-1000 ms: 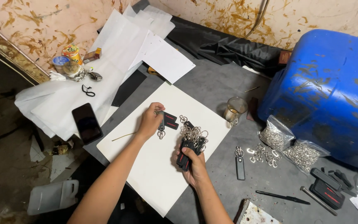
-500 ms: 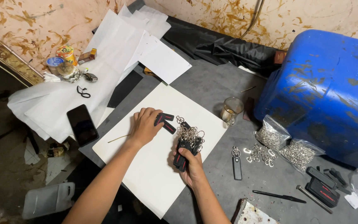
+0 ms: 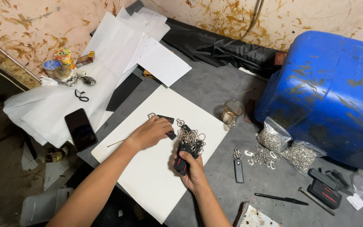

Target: Sorting through a pile of leather keychains and cleaning one with a damp cloth at a workbench.

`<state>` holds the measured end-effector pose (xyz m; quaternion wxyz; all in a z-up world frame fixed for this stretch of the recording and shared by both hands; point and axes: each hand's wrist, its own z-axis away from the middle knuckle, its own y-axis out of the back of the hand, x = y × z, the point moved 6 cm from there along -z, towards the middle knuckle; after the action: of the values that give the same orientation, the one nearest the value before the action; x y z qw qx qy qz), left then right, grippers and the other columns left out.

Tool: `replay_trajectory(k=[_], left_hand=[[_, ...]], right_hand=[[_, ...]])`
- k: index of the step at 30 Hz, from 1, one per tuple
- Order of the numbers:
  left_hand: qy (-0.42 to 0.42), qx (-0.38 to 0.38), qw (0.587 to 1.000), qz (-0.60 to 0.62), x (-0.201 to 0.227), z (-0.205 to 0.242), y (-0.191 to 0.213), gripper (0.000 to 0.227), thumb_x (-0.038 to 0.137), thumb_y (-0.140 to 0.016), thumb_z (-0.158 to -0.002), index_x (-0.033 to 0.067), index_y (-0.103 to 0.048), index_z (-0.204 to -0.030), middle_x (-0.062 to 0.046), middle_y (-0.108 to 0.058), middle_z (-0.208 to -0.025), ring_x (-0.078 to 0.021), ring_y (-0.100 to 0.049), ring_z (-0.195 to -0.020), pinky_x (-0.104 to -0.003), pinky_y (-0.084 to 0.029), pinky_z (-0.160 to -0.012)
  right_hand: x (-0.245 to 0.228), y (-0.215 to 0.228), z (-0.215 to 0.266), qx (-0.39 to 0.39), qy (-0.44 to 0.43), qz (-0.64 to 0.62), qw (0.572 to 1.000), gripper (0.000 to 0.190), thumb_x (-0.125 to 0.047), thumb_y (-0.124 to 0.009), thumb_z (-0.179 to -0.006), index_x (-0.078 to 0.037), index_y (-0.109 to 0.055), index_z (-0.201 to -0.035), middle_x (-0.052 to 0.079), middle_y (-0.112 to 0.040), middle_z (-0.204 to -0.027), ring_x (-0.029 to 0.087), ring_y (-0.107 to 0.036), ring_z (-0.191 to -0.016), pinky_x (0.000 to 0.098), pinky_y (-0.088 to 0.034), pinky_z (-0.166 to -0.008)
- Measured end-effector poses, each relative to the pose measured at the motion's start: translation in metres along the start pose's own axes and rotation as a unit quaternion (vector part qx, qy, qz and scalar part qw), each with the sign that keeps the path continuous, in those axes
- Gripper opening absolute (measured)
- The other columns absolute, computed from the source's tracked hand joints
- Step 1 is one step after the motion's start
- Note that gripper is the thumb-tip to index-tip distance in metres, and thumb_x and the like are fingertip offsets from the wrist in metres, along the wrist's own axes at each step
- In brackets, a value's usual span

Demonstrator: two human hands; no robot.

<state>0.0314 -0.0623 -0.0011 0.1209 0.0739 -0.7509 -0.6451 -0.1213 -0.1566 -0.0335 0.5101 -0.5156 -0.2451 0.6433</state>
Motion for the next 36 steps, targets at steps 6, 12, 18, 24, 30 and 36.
replay_trajectory(k=[6,12,18,24,30,36], left_hand=[[0.079,-0.004,0.996,-0.037,-0.014,-0.008,0.016,0.017,0.012,-0.065,-0.098,0.0100,-0.063,-0.114,-0.006,-0.066,-0.110,-0.0272,-0.057,-0.097,-0.042,-0.042,-0.084],[0.088,0.048,0.980,-0.173,-0.025,-0.022,0.028,0.017,0.012,-0.071,-0.091,0.0214,-0.068,-0.105,0.002,-0.065,-0.105,-0.0222,-0.058,-0.100,-0.040,-0.039,-0.088],[0.118,-0.047,0.980,-0.156,-0.038,-0.031,-0.005,0.052,0.022,-0.077,-0.088,0.0188,-0.057,-0.137,-0.001,-0.065,-0.130,-0.0249,-0.056,-0.118,-0.046,-0.043,-0.093],[0.119,-0.051,0.973,-0.193,-0.042,-0.035,-0.015,0.026,0.031,-0.079,-0.088,0.0161,-0.070,-0.107,-0.001,-0.071,-0.103,-0.0225,-0.057,-0.104,-0.041,-0.038,-0.082],[0.106,-0.097,0.967,-0.209,-0.029,-0.029,-0.015,0.023,0.018,-0.076,-0.090,0.0131,-0.069,-0.111,-0.004,-0.069,-0.106,-0.0241,-0.060,-0.103,-0.039,-0.050,-0.075],[0.114,0.015,0.970,-0.215,0.009,-0.022,0.034,0.022,0.025,-0.078,-0.090,0.0214,-0.059,-0.102,0.005,-0.066,-0.091,-0.0189,-0.060,-0.088,-0.037,-0.047,-0.049]], right_hand=[[0.001,0.001,0.000,0.006,-0.004,0.003,1.000,0.034,0.007,-0.065,-0.083,0.008,-0.059,-0.117,0.018,-0.061,-0.091,0.024,-0.057,-0.073,0.0360,-0.050,-0.060],[0.002,0.004,-0.004,-0.007,-0.009,0.005,1.000,0.042,0.005,-0.066,-0.082,0.003,-0.057,-0.124,0.017,-0.059,-0.092,0.025,-0.060,-0.072,0.0335,-0.055,-0.063],[0.002,0.004,-0.001,0.012,-0.013,0.002,1.000,0.036,0.006,-0.067,-0.082,0.007,-0.059,-0.118,0.019,-0.063,-0.094,0.025,-0.058,-0.074,0.0367,-0.051,-0.061],[0.002,0.001,-0.001,-0.010,-0.012,0.010,1.000,0.036,0.003,-0.069,-0.083,0.005,-0.059,-0.117,0.017,-0.062,-0.094,0.024,-0.060,-0.075,0.0355,-0.053,-0.062],[0.001,0.004,-0.002,0.008,0.001,0.011,1.000,0.031,0.004,-0.068,-0.084,0.008,-0.061,-0.113,0.019,-0.063,-0.092,0.025,-0.060,-0.074,0.0372,-0.053,-0.060],[0.001,0.003,-0.001,0.002,0.000,0.006,1.000,0.035,0.003,-0.067,-0.084,0.009,-0.061,-0.117,0.019,-0.064,-0.095,0.024,-0.059,-0.075,0.0368,-0.052,-0.062]])
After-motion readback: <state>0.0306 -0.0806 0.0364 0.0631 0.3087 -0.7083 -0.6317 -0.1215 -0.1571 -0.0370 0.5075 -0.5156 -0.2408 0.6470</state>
